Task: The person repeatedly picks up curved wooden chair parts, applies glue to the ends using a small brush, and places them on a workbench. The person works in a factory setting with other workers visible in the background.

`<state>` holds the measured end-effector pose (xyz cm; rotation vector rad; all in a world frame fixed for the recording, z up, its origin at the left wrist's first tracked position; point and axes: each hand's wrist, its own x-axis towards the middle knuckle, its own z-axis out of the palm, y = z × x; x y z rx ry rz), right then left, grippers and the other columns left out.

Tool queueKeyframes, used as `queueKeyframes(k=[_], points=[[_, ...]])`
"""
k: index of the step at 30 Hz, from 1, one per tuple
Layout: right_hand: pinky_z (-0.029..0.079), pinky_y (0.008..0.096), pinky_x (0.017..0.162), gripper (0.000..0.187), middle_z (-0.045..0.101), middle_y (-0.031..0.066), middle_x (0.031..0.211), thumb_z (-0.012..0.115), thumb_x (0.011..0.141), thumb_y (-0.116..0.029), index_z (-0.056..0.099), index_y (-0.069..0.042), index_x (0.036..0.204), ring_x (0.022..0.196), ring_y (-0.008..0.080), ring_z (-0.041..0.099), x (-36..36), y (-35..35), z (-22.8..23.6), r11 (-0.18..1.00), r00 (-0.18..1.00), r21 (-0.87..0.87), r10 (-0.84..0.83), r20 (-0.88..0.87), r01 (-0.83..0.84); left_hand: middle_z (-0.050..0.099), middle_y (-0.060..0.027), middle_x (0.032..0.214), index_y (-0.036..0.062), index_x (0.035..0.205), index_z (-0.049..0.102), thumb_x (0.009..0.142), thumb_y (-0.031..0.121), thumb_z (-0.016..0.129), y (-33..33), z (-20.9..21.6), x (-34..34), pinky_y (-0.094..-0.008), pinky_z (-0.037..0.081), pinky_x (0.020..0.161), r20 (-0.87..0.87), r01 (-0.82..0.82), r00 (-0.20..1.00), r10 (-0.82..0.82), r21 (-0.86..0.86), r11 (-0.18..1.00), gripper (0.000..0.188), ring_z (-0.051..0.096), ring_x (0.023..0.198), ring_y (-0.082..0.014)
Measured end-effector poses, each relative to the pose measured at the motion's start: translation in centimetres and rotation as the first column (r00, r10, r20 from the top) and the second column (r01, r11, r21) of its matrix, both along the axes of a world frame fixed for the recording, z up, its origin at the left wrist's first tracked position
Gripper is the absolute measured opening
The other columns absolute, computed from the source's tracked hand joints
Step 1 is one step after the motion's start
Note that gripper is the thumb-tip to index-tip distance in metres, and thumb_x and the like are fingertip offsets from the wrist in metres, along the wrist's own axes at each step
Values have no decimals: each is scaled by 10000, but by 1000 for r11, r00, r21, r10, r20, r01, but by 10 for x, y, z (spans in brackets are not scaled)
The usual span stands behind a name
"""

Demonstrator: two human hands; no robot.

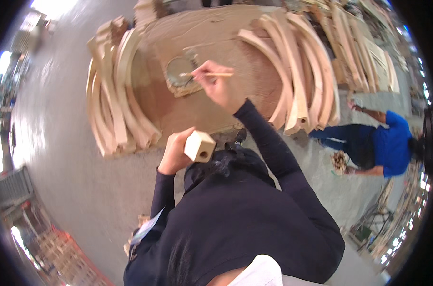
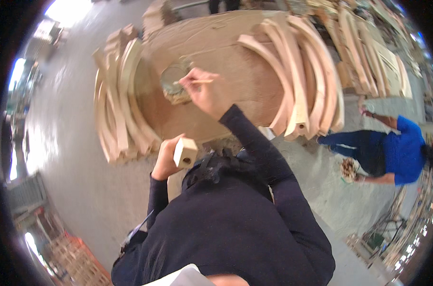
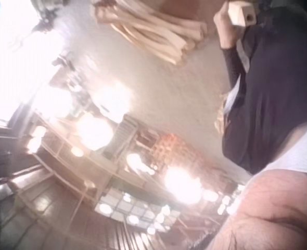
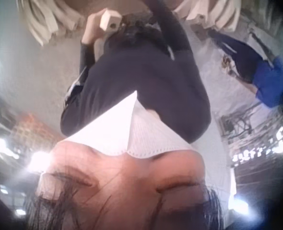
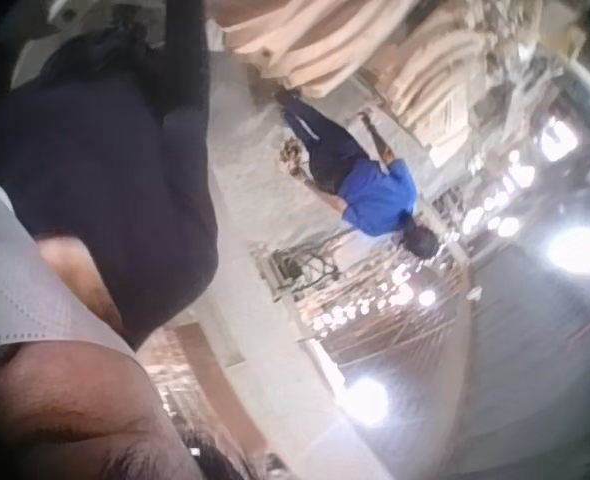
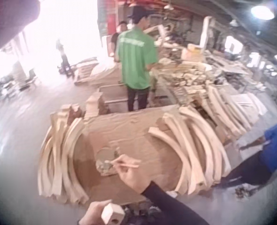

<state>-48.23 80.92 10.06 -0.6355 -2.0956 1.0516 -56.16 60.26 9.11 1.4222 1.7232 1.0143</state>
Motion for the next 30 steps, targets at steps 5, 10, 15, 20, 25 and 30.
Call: queueKeyframes(k=[5, 10, 15, 20, 25, 30], points=[[509, 297, 596, 198, 674, 103, 751, 655, 911, -225, 647, -30, 875, 688, 203, 684, -7, 6, -11, 999, 1000, 34, -24, 19, 23, 633, -202, 793, 3, 890, 603, 665, 120, 755, 3, -3, -8, -354, 504, 662, 7, -30, 1000, 30, 36, 999, 296, 615, 811, -411], [492, 331, 557, 227, 654, 111, 702, 659, 895, -267, 654, -46, 844, 607, 242, 645, -7, 3, -18, 996, 994, 1, -89, 60, 89, 600, -185, 794, -5, 873, 561, 635, 98, 766, 0, 5, -25, -371, 485, 663, -62, 46, 997, -47, -28, 999, 331, 601, 796, -403], [487, 316, 563, 232, 664, 114, 718, 692, 873, -260, 684, -30, 841, 603, 217, 634, -7, -8, -22, 989, 989, -35, -142, 52, 144, 563, -160, 807, -18, 849, 524, 612, 105, 769, -6, -5, -43, -357, 471, 666, -5, 50, 999, -50, 42, 998, 362, 578, 764, -377], [479, 298, 565, 230, 675, 102, 738, 698, 878, -253, 692, -25, 852, 622, 155, 634, -7, -17, -21, 970, 977, -155, -165, 138, 186, 528, -92, 706, 17, 765, 520, 675, 121, 761, -12, -14, -53, -306, 429, 591, 67, -8, 998, 1, 113, 994, 277, 527, 624, -229], [512, 261, 601, 211, 709, 74, 818, 667, 915, -210, 691, -1, 919, 725, 127, 668, -4, -15, -43, 860, 989, -503, -133, -61, 85, 495, -43, 641, 29, 696, 517, 762, 106, 741, -7, -10, -56, -270, 387, 521, 147, -59, 989, 34, 173, 983, 245, 460, 552, -109], [555, 247, 688, 177, 710, 91, 923, 665, 913, -152, 654, -1, 1005, 848, 177, 697, 4, -14, -51, 617, 950, -787, -234, -207, -20, 484, -16, 618, 29, 727, 542, 752, 99, 740, -4, -8, -54, -268, 368, 510, 210, -102, 975, 69, 153, 983, 212, 428, 560, -87]])
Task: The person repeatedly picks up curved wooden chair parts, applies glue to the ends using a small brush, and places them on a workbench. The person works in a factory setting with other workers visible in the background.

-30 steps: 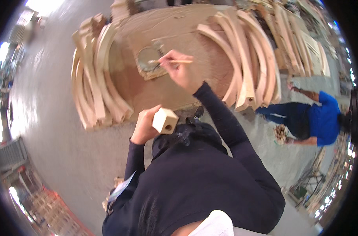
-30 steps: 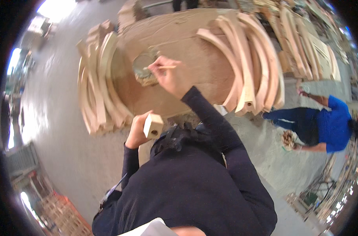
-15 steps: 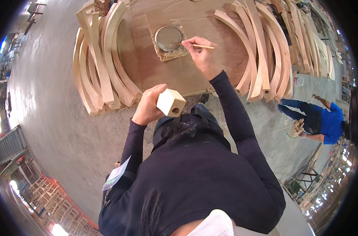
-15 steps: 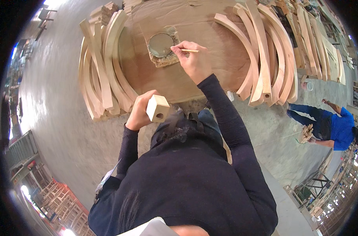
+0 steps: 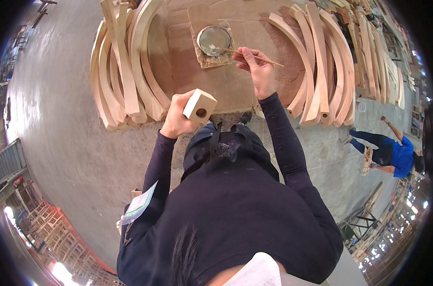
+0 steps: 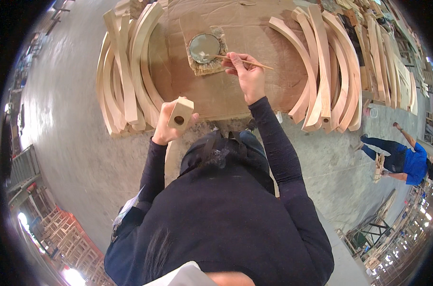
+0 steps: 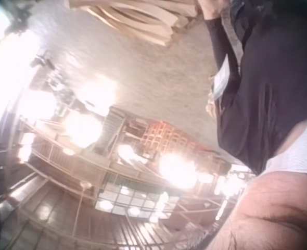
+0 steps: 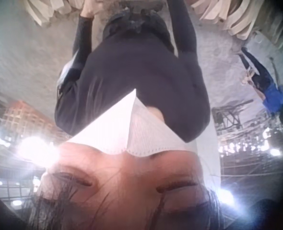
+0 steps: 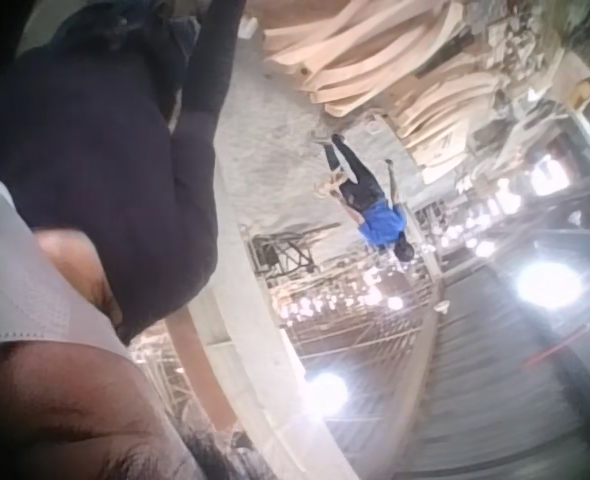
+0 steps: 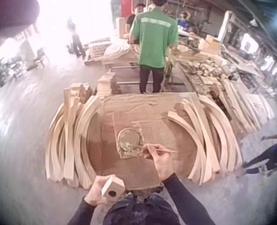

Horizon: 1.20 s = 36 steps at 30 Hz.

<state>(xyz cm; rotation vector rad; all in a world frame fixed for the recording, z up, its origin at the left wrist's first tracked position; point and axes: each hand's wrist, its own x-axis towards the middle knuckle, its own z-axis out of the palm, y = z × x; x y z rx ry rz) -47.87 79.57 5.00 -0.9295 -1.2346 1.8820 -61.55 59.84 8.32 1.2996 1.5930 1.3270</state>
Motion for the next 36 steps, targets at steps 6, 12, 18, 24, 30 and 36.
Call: queueKeyframes(k=[6, 12, 18, 24, 30, 36], points=[[557, 244, 725, 168, 696, 123, 1046, 683, 893, -123, 634, -41, 1032, 967, 211, 684, 8, 9, -6, 978, 986, -208, -45, -163, 10, 515, 15, 636, 40, 734, 548, 752, 115, 735, 0, -1, 3, -263, 396, 542, 20, -48, 999, 50, -73, 996, 202, 455, 597, -65], [556, 249, 646, 143, 713, 125, 925, 710, 874, -119, 587, -48, 887, 845, 201, 709, 2, 16, -6, 992, 993, -110, -70, -97, 59, 539, 16, 654, 22, 769, 568, 758, 83, 719, 2, -5, 6, -256, 419, 571, 81, -100, 991, 110, -120, 988, 163, 474, 621, -59], [545, 240, 596, 216, 717, 114, 855, 712, 884, -192, 537, -81, 823, 777, 170, 711, 1, 16, -7, 969, 997, 240, 39, 71, -55, 561, 0, 685, -16, 836, 594, 765, 75, 705, 0, 0, 12, -255, 438, 611, 56, -132, 988, 141, -146, 980, 159, 478, 662, -56], [548, 233, 636, 176, 718, 130, 915, 708, 884, -169, 556, -82, 861, 829, 192, 712, 5, 17, -14, 998, 996, -61, -1, -90, -4, 577, -10, 697, -23, 843, 596, 759, 71, 699, 0, -4, 20, -265, 455, 629, 82, -145, 984, 159, -156, 977, 163, 503, 672, -62], [549, 248, 678, 133, 702, 137, 1002, 690, 893, -131, 581, -72, 941, 896, 201, 700, 9, 21, -8, 950, 975, -311, -71, -212, 1, 594, -20, 710, -29, 840, 596, 751, 60, 696, 6, -5, 19, -276, 469, 643, 78, -155, 981, 176, -221, 963, 160, 534, 681, -75], [534, 228, 659, 121, 709, 122, 1017, 701, 883, -138, 588, -108, 913, 927, 184, 695, 10, 29, -3, 927, 995, -374, -40, -88, 4, 593, -21, 690, -31, 809, 592, 733, 70, 705, 13, -16, 15, -279, 466, 629, 168, -177, 959, 229, -277, 945, 169, 537, 669, -77]])
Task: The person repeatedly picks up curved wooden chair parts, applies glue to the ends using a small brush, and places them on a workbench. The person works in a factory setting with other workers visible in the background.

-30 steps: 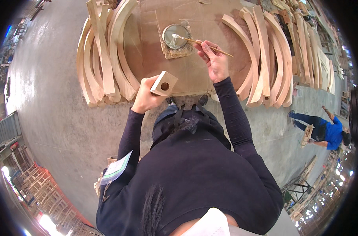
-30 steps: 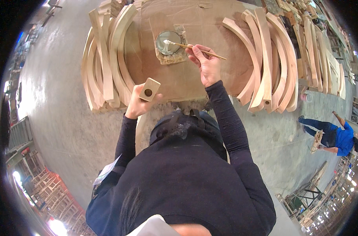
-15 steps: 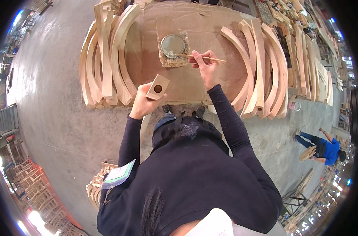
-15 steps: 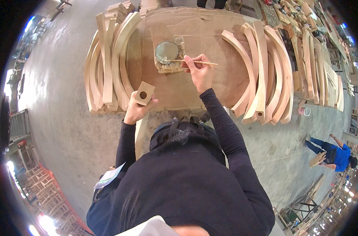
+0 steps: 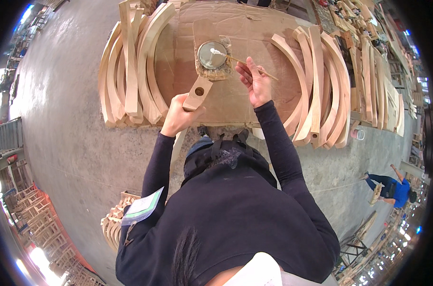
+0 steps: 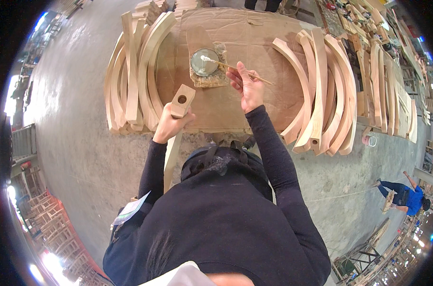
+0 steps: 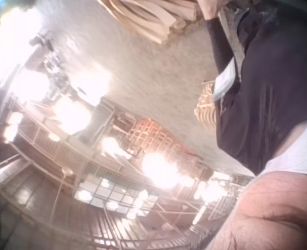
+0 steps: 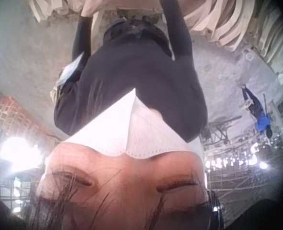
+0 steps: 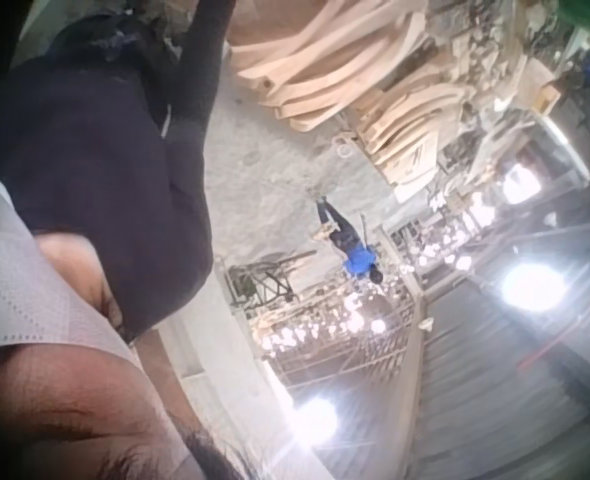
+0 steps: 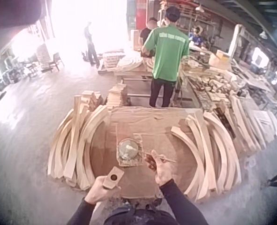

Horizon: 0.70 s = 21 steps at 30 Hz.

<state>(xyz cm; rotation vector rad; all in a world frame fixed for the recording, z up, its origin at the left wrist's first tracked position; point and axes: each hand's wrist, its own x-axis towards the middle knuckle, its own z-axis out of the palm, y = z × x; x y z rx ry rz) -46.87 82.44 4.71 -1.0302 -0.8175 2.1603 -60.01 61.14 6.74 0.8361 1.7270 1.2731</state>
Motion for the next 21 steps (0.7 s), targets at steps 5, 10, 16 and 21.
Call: queueKeyframes(k=[5, 10, 16, 21], points=[[532, 215, 646, 114, 711, 116, 1016, 703, 888, -201, 613, -131, 892, 937, 181, 695, -2, 2, -1, 997, 1000, 71, -11, -8, 11, 595, -20, 676, -32, 801, 603, 723, 79, 702, 5, 1, 0, -280, 467, 631, -49, -44, 998, 42, -35, 998, 168, 538, 661, -75], [527, 217, 641, 132, 711, 132, 993, 677, 911, -235, 605, -125, 903, 900, 186, 702, 3, 5, 13, 991, 997, 131, -30, -76, 40, 617, -28, 701, -26, 843, 624, 717, 72, 690, 11, 0, -1, -281, 477, 648, -122, -86, 989, 88, 18, 996, 173, 553, 679, -71], [500, 241, 591, 213, 713, 156, 914, 642, 938, -218, 509, -101, 821, 818, 202, 711, 28, -36, 84, 946, 995, 323, 45, -84, -15, 639, -31, 727, -18, 879, 639, 709, 38, 681, 10, 19, 3, -268, 486, 675, -176, -199, 962, 211, 82, 977, 184, 578, 711, -64], [498, 254, 587, 219, 710, 169, 895, 626, 947, -195, 479, -94, 821, 797, 220, 711, 33, -61, 100, 906, 985, 424, 72, -156, 1, 645, -24, 743, -11, 889, 644, 697, 5, 679, 14, 35, 8, -257, 484, 680, -190, -207, 953, 237, 164, 964, 196, 583, 728, -63]])
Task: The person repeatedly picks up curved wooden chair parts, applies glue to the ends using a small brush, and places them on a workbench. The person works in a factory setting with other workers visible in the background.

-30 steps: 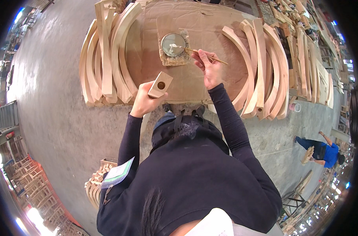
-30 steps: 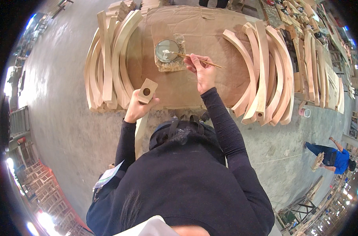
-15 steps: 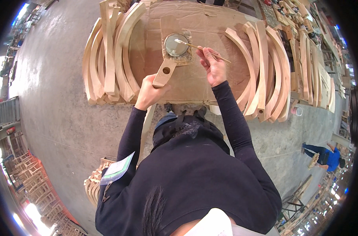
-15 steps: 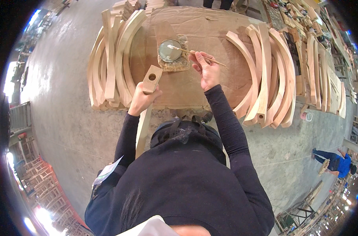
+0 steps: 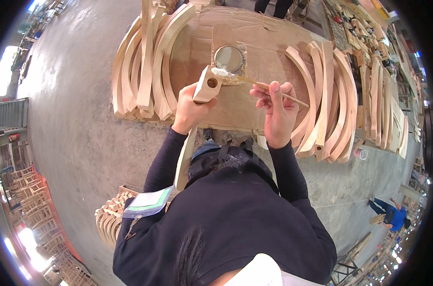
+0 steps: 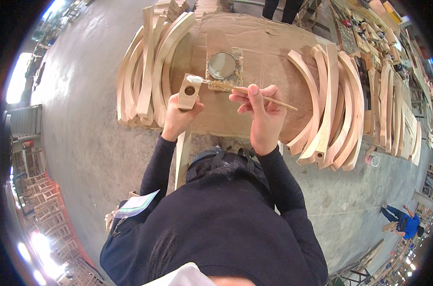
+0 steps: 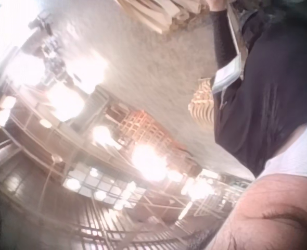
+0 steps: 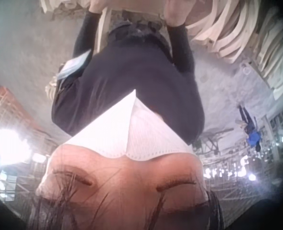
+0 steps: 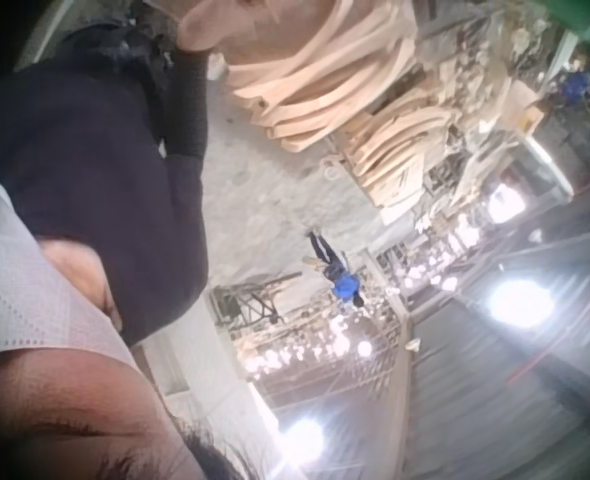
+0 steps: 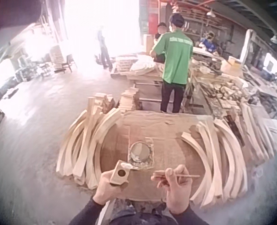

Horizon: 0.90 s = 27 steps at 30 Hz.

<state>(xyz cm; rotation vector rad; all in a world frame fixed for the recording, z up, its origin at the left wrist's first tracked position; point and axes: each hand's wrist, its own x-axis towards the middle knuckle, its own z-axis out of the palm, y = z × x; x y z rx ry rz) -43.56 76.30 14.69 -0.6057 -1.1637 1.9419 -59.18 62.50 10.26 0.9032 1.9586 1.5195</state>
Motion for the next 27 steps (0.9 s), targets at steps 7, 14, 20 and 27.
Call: queueKeyframes(k=[7, 14, 20, 27], points=[[510, 252, 599, 160, 707, 183, 939, 622, 945, -144, 495, -84, 868, 834, 238, 712, 1, -1, 0, 999, 997, 39, -25, -69, 28, 647, -17, 751, -10, 886, 643, 690, -9, 683, 1, 16, 9, -257, 482, 678, 10, 8, 1000, -8, -1, 1000, 201, 572, 732, -61], [556, 252, 671, 114, 683, 216, 1041, 627, 923, -67, 514, -60, 932, 926, 270, 701, 1, -3, 4, 1000, 992, 4, 26, -126, -26, 645, -29, 742, -12, 882, 642, 682, -11, 681, 1, 19, 11, -264, 483, 671, 11, 11, 1000, -11, 11, 1000, 204, 574, 719, -67], [563, 266, 697, 135, 672, 231, 1067, 631, 915, -49, 497, -59, 934, 942, 284, 695, 2, -4, 1, 994, 983, 25, 106, -149, -104, 649, -36, 738, -11, 890, 646, 681, -16, 676, 2, 22, 12, -267, 485, 665, -8, -3, 1000, 3, 6, 1000, 211, 583, 708, -77], [563, 283, 687, 158, 681, 224, 1035, 635, 912, -51, 478, -72, 908, 918, 279, 701, 15, -6, 0, 983, 980, 56, 182, -86, -177, 649, -39, 733, -6, 902, 660, 694, -2, 673, 3, 23, 8, -266, 487, 662, 27, -9, 1000, 9, 6, 1000, 209, 586, 701, -81]])
